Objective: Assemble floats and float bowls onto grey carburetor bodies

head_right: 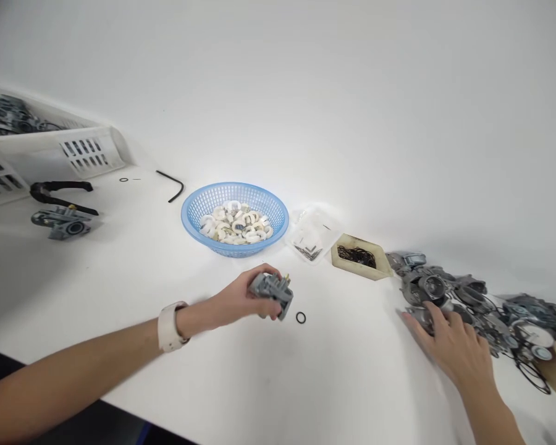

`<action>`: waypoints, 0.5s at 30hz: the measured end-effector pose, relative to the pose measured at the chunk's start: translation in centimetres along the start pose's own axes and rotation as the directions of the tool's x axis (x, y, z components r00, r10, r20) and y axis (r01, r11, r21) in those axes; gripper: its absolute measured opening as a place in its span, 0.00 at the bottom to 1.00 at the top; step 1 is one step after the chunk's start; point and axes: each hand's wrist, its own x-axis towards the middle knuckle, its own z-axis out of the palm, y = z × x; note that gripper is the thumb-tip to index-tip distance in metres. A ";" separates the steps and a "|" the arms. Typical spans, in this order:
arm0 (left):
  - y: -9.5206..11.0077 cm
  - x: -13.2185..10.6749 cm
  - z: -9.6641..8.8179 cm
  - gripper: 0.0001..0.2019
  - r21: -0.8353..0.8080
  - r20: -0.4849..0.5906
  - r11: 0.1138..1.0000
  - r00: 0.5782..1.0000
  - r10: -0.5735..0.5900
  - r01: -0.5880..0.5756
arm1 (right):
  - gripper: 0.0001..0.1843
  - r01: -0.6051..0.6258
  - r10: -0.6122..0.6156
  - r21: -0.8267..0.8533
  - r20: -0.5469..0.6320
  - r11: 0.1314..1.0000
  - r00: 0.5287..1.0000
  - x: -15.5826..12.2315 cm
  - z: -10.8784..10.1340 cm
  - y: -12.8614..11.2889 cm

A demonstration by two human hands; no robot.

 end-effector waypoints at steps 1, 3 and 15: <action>-0.2 -0.2 0.4 0.29 0.080 -0.012 0.996 0.999 0.045 -0.044 | 0.38 0.015 -0.016 -0.011 -0.019 1.000 1.000 0.2 -0.7 -1.0; -0.6 -0.7 1.2 0.30 0.305 0.000 0.943 0.990 0.140 -0.133 | 0.33 0.101 -0.093 0.112 -0.068 0.989 0.993 0.3 -2.6 -4.1; -0.1 -1.9 2.2 0.23 0.397 0.113 0.917 0.994 -0.014 -0.032 | 0.13 0.191 -0.429 0.976 -0.127 0.110 0.894 -5.3 -8.1 -23.4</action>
